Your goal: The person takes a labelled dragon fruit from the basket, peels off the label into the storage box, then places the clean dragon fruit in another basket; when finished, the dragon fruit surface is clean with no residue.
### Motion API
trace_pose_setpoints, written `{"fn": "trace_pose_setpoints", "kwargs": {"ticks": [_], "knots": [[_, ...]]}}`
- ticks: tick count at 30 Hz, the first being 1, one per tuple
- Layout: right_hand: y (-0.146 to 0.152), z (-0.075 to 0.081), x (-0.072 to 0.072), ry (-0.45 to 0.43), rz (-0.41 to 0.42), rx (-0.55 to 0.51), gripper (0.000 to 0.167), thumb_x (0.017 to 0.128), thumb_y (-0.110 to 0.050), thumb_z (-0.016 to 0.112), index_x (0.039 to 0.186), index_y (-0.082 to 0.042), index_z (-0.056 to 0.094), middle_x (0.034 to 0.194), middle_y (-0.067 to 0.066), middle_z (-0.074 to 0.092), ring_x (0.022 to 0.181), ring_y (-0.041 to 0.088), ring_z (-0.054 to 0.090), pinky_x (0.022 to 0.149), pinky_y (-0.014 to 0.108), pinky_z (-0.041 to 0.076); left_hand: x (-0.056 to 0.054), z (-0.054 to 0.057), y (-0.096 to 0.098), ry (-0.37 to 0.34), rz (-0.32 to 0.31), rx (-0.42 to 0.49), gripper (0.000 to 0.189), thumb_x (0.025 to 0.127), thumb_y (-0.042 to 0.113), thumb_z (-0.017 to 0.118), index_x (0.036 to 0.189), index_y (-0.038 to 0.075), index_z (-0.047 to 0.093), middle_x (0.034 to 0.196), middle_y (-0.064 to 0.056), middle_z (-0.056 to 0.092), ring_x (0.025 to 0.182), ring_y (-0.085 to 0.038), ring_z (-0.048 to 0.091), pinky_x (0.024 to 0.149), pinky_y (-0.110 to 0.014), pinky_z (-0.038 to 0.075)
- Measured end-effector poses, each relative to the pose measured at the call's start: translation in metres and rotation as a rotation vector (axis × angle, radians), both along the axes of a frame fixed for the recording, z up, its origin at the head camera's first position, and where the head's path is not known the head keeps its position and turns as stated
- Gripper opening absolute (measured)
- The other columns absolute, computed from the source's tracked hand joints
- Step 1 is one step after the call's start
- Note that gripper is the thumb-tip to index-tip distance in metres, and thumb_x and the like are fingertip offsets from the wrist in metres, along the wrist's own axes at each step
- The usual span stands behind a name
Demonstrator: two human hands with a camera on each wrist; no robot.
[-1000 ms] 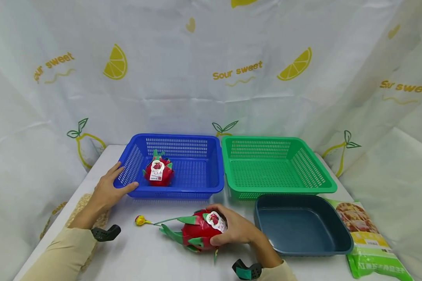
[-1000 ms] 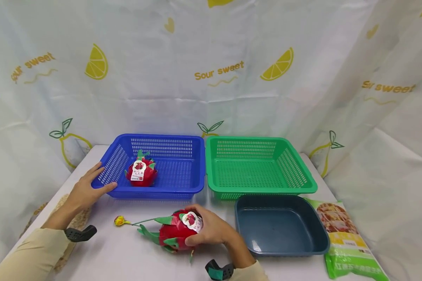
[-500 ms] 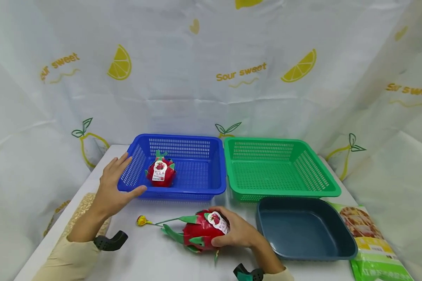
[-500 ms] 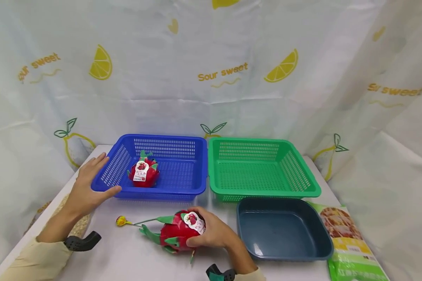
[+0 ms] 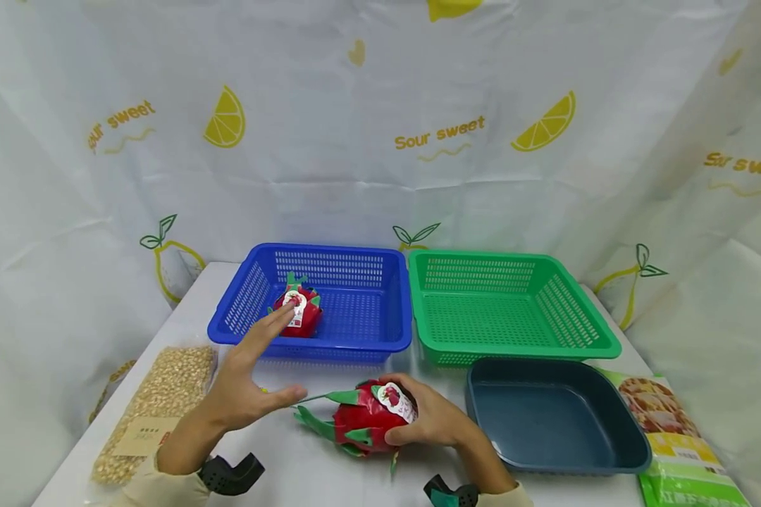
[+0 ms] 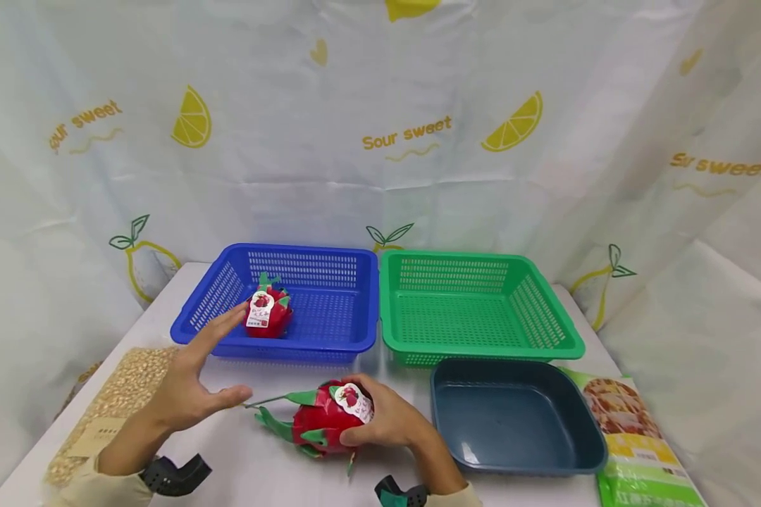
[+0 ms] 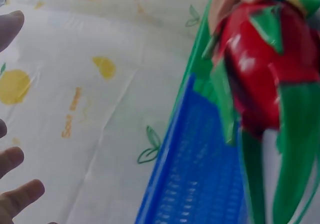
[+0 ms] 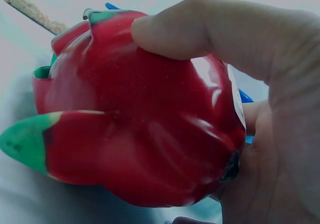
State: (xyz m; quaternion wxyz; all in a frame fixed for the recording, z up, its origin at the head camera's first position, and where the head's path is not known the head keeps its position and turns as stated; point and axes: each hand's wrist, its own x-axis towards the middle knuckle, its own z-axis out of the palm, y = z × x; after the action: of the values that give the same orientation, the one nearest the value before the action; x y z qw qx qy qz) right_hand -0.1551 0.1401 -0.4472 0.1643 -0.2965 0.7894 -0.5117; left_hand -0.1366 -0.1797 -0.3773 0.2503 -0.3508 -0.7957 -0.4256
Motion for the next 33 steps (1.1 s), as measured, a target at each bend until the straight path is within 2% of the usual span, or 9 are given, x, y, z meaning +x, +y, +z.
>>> {"fn": "trace_pose_setpoints", "kwargs": {"ticks": [5,8,11,16,23,29,33], "knots": [[-0.001,0.0,0.0,-0.019,0.007,-0.006,0.076,0.071,-0.031,0.078,0.138,-0.013,0.046,0.115,0.002,0.058,0.101,0.022,0.058,0.081,0.034,0.051,0.006,-0.016,0.015,-0.14,-0.03,-0.063,0.094,0.074,0.04,0.083,0.15,0.013,0.035,0.152,-0.004,0.035,0.138,-0.026,0.031,0.107,-0.047,0.031],[-0.001,0.001,-0.001,-0.034,0.009,-0.012,0.075,0.072,-0.031,0.078,0.137,-0.014,0.046,0.115,0.002,0.058,0.101,0.022,0.058,0.081,0.034,0.051,0.006,-0.025,0.023,-0.195,-0.066,-0.084,0.096,0.073,0.035,0.084,0.151,0.015,0.032,0.153,-0.005,0.033,0.138,-0.028,0.031,0.102,-0.058,0.032],[-0.001,0.001,-0.001,-0.046,0.01,-0.023,0.075,0.072,-0.03,0.078,0.137,-0.014,0.046,0.115,0.003,0.059,0.101,0.023,0.058,0.081,0.034,0.052,0.006,-0.032,0.031,-0.255,-0.092,-0.096,0.097,0.073,0.032,0.084,0.153,0.019,0.03,0.153,-0.006,0.033,0.137,-0.029,0.031,0.098,-0.063,0.034],[-0.001,-0.001,-0.002,-0.047,0.02,-0.03,0.074,0.072,-0.029,0.077,0.137,-0.013,0.046,0.115,0.004,0.058,0.1,0.024,0.058,0.079,0.034,0.053,0.007,-0.038,0.046,-0.379,-0.104,-0.133,0.098,0.073,0.028,0.084,0.153,0.026,0.028,0.155,-0.001,0.03,0.139,-0.029,0.029,0.097,-0.065,0.034],[-0.001,-0.003,-0.003,-0.059,0.042,-0.05,0.072,0.073,-0.027,0.077,0.137,-0.013,0.046,0.115,0.005,0.058,0.1,0.025,0.059,0.079,0.035,0.054,0.002,-0.044,0.063,-0.516,-0.106,-0.205,0.101,0.073,0.046,0.08,0.154,0.022,0.025,0.156,0.0,0.027,0.14,-0.031,0.026,0.098,-0.065,0.033],[-0.001,-0.002,-0.002,-0.043,0.042,-0.038,0.073,0.073,-0.029,0.077,0.137,-0.013,0.046,0.116,0.004,0.058,0.101,0.023,0.059,0.079,0.035,0.053,-0.005,-0.049,0.073,-0.572,-0.096,-0.283,0.106,0.071,0.055,0.079,0.155,0.022,0.023,0.153,-0.001,0.034,0.139,-0.031,0.027,0.099,-0.062,0.034],[0.0,-0.001,-0.002,-0.022,0.032,-0.016,0.074,0.072,-0.03,0.077,0.137,-0.013,0.046,0.116,0.003,0.058,0.1,0.022,0.059,0.078,0.034,0.053,-0.008,-0.052,0.079,-0.598,-0.099,-0.327,0.107,0.07,0.059,0.078,0.154,0.022,0.023,0.146,-0.004,0.042,0.132,-0.031,0.037,0.095,-0.056,0.042]]}}
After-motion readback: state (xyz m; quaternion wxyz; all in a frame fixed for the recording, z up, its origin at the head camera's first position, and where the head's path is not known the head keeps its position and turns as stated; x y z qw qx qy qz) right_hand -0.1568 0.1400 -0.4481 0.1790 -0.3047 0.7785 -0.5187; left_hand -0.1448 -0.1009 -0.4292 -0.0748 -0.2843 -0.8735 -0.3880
